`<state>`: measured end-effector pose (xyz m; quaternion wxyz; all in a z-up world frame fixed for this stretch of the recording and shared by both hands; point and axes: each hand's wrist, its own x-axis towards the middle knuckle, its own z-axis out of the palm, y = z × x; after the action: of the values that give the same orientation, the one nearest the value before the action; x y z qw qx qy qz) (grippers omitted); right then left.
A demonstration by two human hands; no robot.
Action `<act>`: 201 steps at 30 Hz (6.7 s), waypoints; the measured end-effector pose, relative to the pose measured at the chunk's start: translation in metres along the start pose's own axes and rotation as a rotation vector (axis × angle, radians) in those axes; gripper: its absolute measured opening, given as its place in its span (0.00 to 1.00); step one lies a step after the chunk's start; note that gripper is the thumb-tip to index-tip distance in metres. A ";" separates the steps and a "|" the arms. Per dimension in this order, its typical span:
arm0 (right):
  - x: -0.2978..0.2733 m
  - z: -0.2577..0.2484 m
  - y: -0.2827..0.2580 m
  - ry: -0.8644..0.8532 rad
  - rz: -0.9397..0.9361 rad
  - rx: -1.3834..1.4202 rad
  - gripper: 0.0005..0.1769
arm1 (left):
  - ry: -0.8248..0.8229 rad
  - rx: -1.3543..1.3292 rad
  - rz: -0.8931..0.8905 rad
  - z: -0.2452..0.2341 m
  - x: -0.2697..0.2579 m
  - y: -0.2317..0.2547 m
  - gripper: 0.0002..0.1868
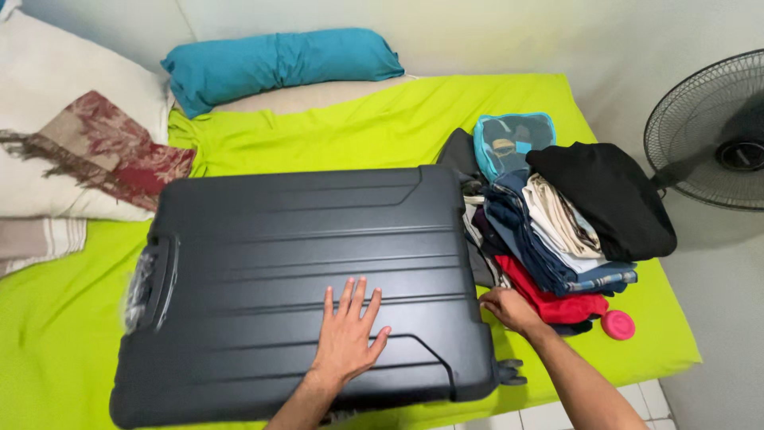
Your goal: The person opens a black suitcase on a bed, pulls back the internal mesh divider, and places folded clothes into the compartment.
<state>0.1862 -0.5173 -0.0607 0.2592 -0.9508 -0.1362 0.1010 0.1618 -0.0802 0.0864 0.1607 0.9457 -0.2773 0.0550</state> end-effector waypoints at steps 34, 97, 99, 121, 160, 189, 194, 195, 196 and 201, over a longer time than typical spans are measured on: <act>0.198 -0.028 0.053 0.179 1.010 1.558 0.06 | 0.079 -0.062 -0.059 0.028 0.168 0.006 0.38; 0.467 -0.071 -0.028 -0.430 0.338 -0.180 0.19 | 0.247 -0.233 -0.071 0.076 0.142 -0.033 0.34; 0.462 -0.073 -0.037 -0.294 0.296 -0.252 0.18 | 0.272 -0.154 -0.105 0.063 0.134 -0.046 0.33; 0.331 -0.019 -0.344 0.348 -0.159 -0.075 0.12 | 0.097 0.029 -0.424 -0.063 -0.033 -0.251 0.28; 0.205 0.089 -0.428 0.233 -0.124 -0.045 0.15 | 0.109 -1.010 -1.172 0.080 -0.300 -0.394 0.11; 0.256 0.066 -0.444 0.394 -0.012 -0.016 0.09 | -0.633 -1.647 -1.516 0.073 -0.207 -0.516 0.18; 0.258 0.067 -0.446 0.401 -0.014 -0.088 0.08 | -0.679 -1.634 -1.441 0.081 -0.161 -0.544 0.19; 0.258 0.067 -0.446 0.403 -0.008 -0.088 0.08 | -0.642 -1.606 -1.460 0.084 -0.153 -0.547 0.18; 0.259 0.067 -0.447 0.408 -0.008 -0.104 0.07 | -0.604 -1.578 -1.478 0.086 -0.144 -0.551 0.18; 0.262 0.065 -0.453 0.432 -0.002 -0.146 0.08 | -0.489 -1.549 -1.507 0.096 -0.100 -0.572 0.19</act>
<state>0.3223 -0.0302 0.0882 0.2129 -0.9665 -0.0854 -0.1151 0.3895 0.3923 -0.1798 0.6421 0.5011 0.3856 -0.4335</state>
